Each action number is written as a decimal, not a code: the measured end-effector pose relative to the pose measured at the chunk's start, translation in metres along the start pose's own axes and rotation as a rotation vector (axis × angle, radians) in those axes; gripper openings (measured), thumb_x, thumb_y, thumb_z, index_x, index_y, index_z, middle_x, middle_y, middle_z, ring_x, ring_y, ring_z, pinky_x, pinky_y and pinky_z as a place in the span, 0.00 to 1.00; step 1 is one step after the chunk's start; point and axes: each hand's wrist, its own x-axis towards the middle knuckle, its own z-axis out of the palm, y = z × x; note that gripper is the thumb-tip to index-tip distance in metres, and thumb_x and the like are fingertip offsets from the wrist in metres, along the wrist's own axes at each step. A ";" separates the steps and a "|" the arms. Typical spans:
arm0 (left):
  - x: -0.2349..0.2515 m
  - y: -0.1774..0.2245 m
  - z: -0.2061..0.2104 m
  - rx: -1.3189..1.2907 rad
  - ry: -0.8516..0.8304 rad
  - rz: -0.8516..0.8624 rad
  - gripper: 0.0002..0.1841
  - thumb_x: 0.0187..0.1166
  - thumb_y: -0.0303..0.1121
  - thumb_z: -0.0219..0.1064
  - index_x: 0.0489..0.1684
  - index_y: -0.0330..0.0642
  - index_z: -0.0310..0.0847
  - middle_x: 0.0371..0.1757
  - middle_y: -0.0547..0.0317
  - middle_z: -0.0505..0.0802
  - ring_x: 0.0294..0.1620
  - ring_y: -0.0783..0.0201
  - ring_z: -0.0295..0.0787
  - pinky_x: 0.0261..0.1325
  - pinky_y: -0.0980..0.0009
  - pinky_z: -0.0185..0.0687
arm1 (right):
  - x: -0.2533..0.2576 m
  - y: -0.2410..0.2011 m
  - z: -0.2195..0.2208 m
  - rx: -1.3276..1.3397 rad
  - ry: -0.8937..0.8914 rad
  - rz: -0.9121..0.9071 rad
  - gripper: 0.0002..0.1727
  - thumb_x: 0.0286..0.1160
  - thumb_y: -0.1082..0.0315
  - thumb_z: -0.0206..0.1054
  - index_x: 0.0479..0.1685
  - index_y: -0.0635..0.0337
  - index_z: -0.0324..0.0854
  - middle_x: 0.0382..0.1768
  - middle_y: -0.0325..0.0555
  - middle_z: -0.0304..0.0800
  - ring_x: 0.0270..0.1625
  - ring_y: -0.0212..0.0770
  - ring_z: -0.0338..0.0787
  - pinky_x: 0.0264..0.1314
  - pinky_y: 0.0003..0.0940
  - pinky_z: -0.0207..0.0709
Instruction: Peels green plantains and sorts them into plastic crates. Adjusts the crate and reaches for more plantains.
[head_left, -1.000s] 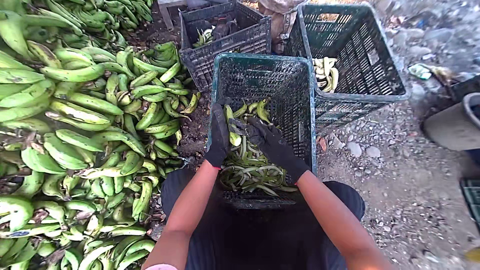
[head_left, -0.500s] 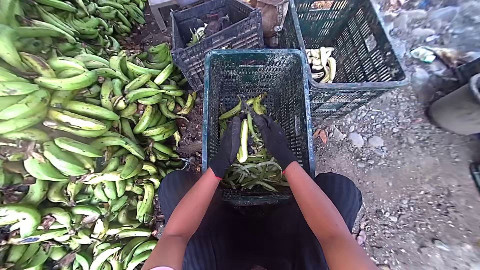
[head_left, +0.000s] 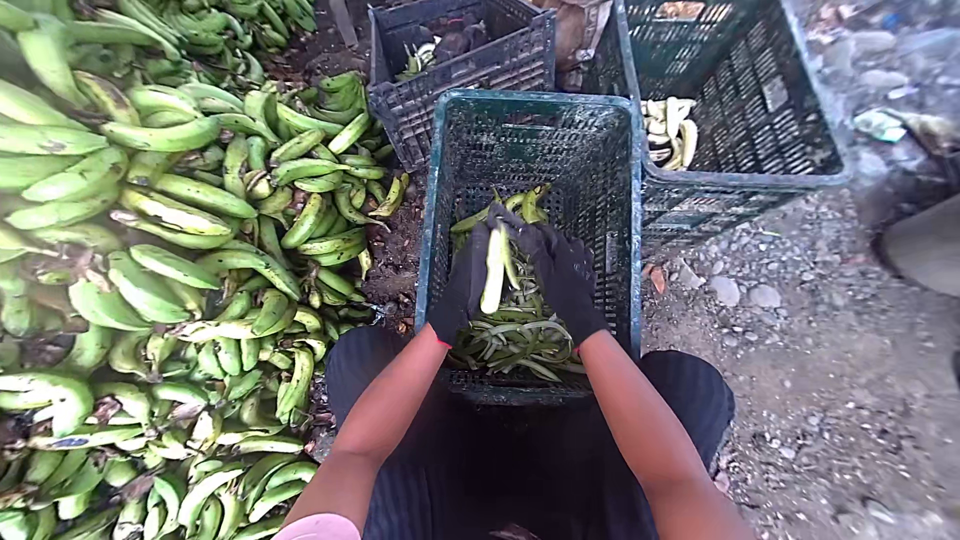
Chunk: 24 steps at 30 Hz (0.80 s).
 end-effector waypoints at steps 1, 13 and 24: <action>-0.004 0.000 0.006 -0.011 -0.031 -0.033 0.32 0.93 0.54 0.27 0.74 0.43 0.68 0.31 0.53 0.89 0.23 0.61 0.87 0.23 0.65 0.86 | 0.006 0.005 -0.002 0.047 0.009 0.020 0.36 0.86 0.32 0.41 0.81 0.39 0.77 0.67 0.62 0.85 0.71 0.67 0.81 0.65 0.74 0.71; 0.017 0.000 -0.026 -0.190 0.418 0.269 0.29 0.95 0.47 0.29 0.75 0.37 0.66 0.45 0.55 0.86 0.36 0.67 0.87 0.43 0.67 0.88 | -0.040 -0.021 0.019 -0.073 -0.019 -0.184 0.30 0.85 0.41 0.52 0.82 0.37 0.75 0.65 0.69 0.80 0.66 0.75 0.79 0.53 0.75 0.72; 0.010 -0.002 -0.002 -0.174 0.207 0.201 0.31 0.93 0.51 0.26 0.58 0.40 0.75 0.30 0.61 0.88 0.26 0.70 0.85 0.30 0.71 0.85 | -0.023 0.001 0.013 0.173 -0.017 -0.102 0.37 0.88 0.33 0.39 0.83 0.41 0.73 0.68 0.63 0.82 0.70 0.66 0.81 0.64 0.74 0.72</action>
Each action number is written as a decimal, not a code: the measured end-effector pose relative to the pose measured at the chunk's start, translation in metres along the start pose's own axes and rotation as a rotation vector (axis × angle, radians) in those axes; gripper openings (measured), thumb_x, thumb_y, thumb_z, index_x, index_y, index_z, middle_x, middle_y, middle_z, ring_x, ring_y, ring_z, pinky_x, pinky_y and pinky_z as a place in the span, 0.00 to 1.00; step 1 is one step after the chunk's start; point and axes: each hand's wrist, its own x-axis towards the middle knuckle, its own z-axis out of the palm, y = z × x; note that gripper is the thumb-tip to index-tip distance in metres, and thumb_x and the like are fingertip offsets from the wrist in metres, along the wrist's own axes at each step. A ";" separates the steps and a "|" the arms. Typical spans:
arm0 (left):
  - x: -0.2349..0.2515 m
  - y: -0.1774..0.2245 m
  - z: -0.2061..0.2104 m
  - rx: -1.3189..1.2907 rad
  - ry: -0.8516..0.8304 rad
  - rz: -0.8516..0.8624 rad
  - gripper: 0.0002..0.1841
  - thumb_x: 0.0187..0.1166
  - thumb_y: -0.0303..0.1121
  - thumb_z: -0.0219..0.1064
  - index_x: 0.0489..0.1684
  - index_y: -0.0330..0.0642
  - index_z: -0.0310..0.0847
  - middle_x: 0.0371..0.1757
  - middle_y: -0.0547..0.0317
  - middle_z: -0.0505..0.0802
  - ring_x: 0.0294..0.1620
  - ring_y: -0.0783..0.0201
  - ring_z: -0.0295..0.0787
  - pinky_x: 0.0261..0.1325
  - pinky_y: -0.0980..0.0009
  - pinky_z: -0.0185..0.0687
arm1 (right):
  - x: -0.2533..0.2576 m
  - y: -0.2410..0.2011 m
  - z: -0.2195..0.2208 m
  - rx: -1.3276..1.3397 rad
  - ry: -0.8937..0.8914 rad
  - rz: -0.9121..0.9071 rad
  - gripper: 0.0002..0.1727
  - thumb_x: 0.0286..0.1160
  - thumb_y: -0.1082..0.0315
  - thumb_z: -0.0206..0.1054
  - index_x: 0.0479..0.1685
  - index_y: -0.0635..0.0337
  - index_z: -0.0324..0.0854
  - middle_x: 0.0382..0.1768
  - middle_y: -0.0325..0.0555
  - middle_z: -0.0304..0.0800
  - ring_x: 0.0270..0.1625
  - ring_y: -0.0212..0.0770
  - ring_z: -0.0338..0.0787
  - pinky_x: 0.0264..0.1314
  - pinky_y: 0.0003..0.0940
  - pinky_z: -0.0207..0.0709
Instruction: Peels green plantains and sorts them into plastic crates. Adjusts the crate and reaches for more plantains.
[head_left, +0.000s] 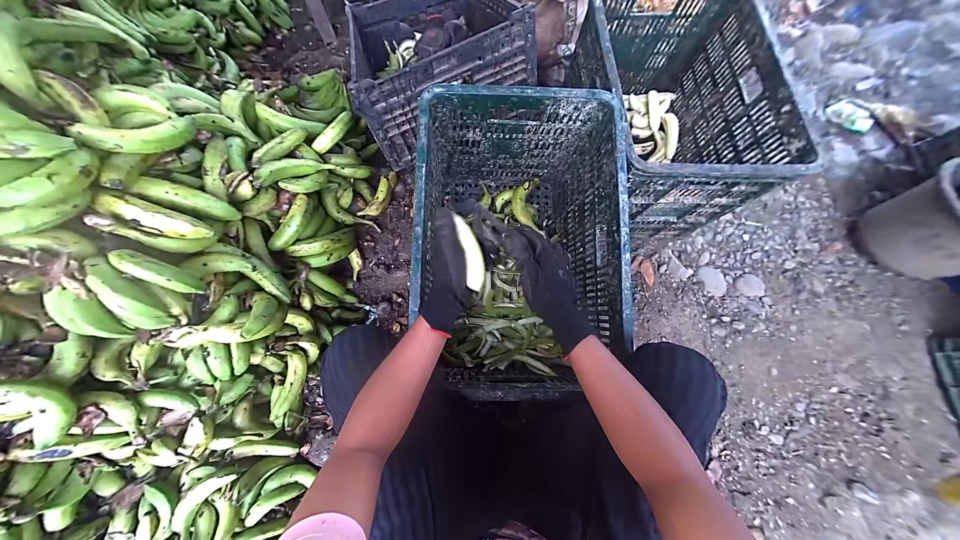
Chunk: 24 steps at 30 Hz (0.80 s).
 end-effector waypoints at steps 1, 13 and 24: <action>0.002 0.004 -0.004 -0.075 0.114 0.060 0.30 0.94 0.51 0.27 0.65 0.40 0.71 0.39 0.62 0.86 0.36 0.73 0.84 0.43 0.72 0.86 | -0.008 -0.004 0.005 -0.055 0.008 -0.053 0.37 0.87 0.32 0.38 0.84 0.39 0.71 0.68 0.66 0.80 0.69 0.70 0.80 0.60 0.76 0.72; 0.017 0.018 -0.015 -0.054 0.314 0.081 0.28 0.94 0.47 0.29 0.74 0.38 0.67 0.47 0.55 0.84 0.41 0.66 0.85 0.47 0.65 0.86 | -0.016 -0.015 0.011 -0.163 0.114 -0.179 0.32 0.83 0.38 0.51 0.81 0.41 0.77 0.63 0.65 0.82 0.66 0.71 0.79 0.56 0.72 0.72; 0.008 0.013 -0.012 0.338 0.077 0.171 0.31 0.95 0.46 0.27 0.85 0.37 0.62 0.72 0.46 0.81 0.65 0.66 0.82 0.70 0.67 0.79 | -0.006 -0.013 0.001 -0.153 0.015 -0.101 0.34 0.88 0.35 0.41 0.85 0.36 0.71 0.64 0.66 0.82 0.67 0.73 0.80 0.55 0.76 0.73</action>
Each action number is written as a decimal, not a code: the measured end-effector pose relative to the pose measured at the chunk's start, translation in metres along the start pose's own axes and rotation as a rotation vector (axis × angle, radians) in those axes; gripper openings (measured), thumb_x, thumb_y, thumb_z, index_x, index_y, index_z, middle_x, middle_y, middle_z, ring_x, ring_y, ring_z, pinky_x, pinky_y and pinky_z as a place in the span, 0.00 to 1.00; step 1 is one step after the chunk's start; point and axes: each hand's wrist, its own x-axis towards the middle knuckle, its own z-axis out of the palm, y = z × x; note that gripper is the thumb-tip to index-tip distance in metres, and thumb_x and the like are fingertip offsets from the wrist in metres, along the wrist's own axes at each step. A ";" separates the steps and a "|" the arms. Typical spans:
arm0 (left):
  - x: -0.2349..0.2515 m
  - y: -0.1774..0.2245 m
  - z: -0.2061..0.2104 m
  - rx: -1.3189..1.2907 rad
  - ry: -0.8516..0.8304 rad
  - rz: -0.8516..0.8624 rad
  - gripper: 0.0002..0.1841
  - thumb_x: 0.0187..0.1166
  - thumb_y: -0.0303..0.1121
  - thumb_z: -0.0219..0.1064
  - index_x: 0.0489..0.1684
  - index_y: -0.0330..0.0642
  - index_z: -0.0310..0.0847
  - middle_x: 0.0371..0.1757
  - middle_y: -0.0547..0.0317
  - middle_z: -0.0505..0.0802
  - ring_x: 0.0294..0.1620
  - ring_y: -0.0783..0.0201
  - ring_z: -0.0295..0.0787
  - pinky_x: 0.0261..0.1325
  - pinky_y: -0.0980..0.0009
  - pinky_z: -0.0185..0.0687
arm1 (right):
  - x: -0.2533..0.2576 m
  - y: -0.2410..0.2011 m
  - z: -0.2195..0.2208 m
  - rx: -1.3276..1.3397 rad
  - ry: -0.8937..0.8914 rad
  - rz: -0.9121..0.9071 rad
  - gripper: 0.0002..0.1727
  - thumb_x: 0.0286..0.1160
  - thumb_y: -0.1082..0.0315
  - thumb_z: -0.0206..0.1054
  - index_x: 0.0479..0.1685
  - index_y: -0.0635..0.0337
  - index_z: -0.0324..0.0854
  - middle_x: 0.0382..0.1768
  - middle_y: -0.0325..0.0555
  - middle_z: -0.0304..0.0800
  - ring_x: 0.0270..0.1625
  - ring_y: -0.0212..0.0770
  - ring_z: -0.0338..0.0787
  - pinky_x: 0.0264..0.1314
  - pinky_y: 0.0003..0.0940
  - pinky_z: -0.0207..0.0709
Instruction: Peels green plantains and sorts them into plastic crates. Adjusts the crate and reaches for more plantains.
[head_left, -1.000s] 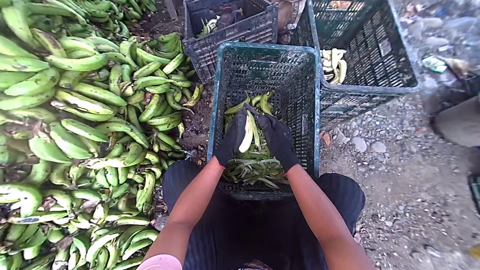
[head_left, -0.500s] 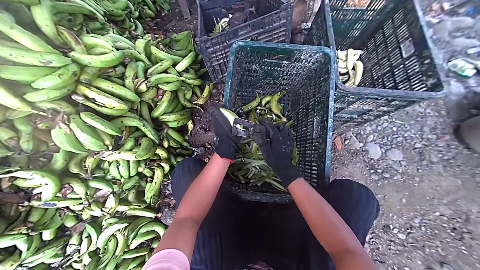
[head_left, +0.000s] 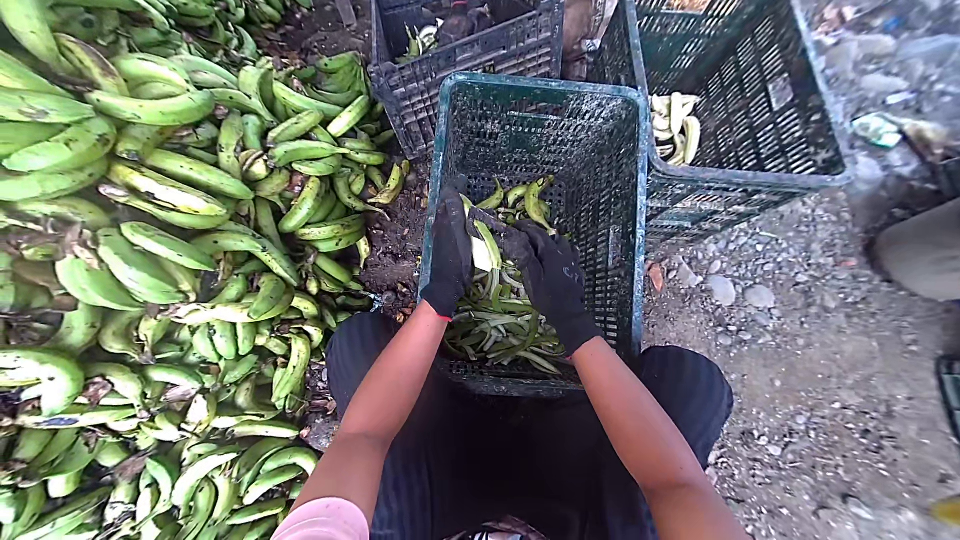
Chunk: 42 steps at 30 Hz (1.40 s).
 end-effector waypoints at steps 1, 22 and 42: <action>0.000 -0.001 0.000 0.028 -0.005 0.018 0.32 0.95 0.46 0.27 0.84 0.37 0.63 0.72 0.47 0.81 0.67 0.66 0.81 0.71 0.69 0.78 | -0.001 0.000 -0.001 -0.044 0.026 -0.013 0.34 0.86 0.35 0.44 0.86 0.35 0.69 0.65 0.67 0.81 0.66 0.74 0.79 0.51 0.76 0.73; 0.005 0.007 -0.020 -0.658 0.018 -0.446 0.27 0.95 0.50 0.30 0.45 0.43 0.72 0.25 0.61 0.84 0.22 0.68 0.83 0.27 0.73 0.84 | -0.009 -0.001 0.017 -0.163 0.222 -0.281 0.46 0.74 0.20 0.42 0.80 0.40 0.77 0.63 0.64 0.82 0.69 0.72 0.77 0.63 0.74 0.65; 0.004 0.019 -0.021 -0.580 -0.039 -0.426 0.27 0.95 0.48 0.31 0.54 0.40 0.76 0.23 0.62 0.84 0.20 0.71 0.83 0.24 0.76 0.84 | -0.010 0.001 0.005 -0.055 0.099 -0.304 0.48 0.75 0.20 0.36 0.81 0.39 0.77 0.61 0.63 0.82 0.63 0.69 0.80 0.54 0.71 0.69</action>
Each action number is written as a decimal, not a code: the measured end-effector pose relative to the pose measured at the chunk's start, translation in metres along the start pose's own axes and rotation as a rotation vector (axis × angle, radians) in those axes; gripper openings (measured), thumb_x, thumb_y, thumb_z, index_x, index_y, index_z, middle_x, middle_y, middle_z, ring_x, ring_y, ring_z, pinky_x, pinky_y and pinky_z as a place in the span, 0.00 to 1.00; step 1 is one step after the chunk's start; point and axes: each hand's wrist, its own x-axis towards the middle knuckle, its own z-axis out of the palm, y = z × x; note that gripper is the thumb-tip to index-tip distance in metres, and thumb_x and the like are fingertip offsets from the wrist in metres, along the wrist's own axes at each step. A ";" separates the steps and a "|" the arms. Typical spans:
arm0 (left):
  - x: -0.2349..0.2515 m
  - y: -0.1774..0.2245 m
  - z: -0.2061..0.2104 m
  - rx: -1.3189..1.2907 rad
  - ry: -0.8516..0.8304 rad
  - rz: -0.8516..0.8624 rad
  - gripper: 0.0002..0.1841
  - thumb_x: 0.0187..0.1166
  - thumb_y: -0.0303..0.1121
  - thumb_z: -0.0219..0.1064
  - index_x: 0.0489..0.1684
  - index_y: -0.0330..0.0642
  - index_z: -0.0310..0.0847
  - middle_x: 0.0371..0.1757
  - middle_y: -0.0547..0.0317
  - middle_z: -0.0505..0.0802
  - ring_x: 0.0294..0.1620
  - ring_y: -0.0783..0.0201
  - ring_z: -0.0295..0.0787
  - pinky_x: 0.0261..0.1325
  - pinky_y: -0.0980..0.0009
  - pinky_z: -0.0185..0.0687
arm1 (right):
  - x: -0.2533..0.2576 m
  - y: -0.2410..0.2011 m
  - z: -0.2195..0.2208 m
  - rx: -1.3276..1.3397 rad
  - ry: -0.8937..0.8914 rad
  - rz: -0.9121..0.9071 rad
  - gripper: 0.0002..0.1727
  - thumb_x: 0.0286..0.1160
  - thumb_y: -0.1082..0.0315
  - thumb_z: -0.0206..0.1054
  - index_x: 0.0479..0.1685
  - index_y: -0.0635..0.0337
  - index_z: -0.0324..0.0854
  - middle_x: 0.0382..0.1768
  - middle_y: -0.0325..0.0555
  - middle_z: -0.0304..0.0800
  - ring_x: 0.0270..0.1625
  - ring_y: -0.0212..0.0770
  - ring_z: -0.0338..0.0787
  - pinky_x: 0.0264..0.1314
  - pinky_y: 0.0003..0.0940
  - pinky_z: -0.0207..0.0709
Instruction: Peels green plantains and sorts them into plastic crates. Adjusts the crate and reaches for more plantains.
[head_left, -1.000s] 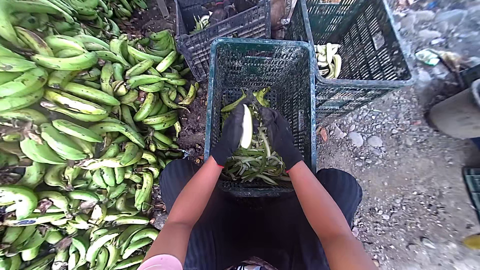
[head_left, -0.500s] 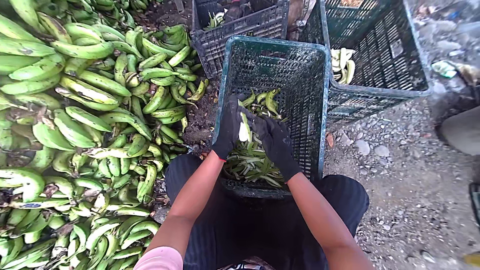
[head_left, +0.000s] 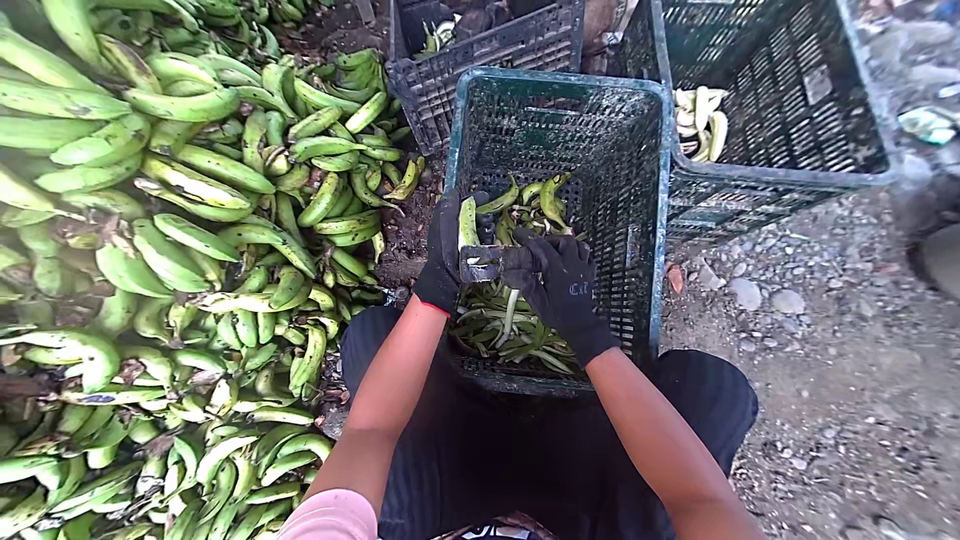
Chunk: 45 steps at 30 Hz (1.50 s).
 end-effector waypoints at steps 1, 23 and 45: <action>-0.001 0.002 0.001 -0.002 0.023 -0.010 0.27 0.95 0.48 0.32 0.53 0.41 0.76 0.21 0.63 0.83 0.18 0.71 0.82 0.22 0.77 0.83 | -0.001 -0.001 0.002 -0.004 0.015 -0.012 0.48 0.75 0.20 0.36 0.80 0.39 0.78 0.59 0.63 0.82 0.62 0.69 0.80 0.54 0.70 0.70; 0.005 -0.003 0.002 0.295 0.008 0.155 0.29 0.95 0.49 0.28 0.66 0.40 0.73 0.32 0.58 0.89 0.26 0.66 0.88 0.31 0.69 0.88 | 0.012 0.012 -0.010 -0.047 -0.119 0.135 0.40 0.75 0.25 0.47 0.76 0.36 0.82 0.63 0.65 0.85 0.66 0.72 0.81 0.56 0.74 0.72; 0.021 0.058 0.170 0.311 -0.679 -0.025 0.23 0.93 0.46 0.37 0.77 0.42 0.58 0.55 0.51 0.87 0.51 0.58 0.90 0.56 0.59 0.90 | -0.013 0.043 -0.051 -0.045 -0.644 0.603 0.44 0.82 0.26 0.43 0.53 0.59 0.87 0.50 0.62 0.91 0.61 0.64 0.87 0.65 0.73 0.69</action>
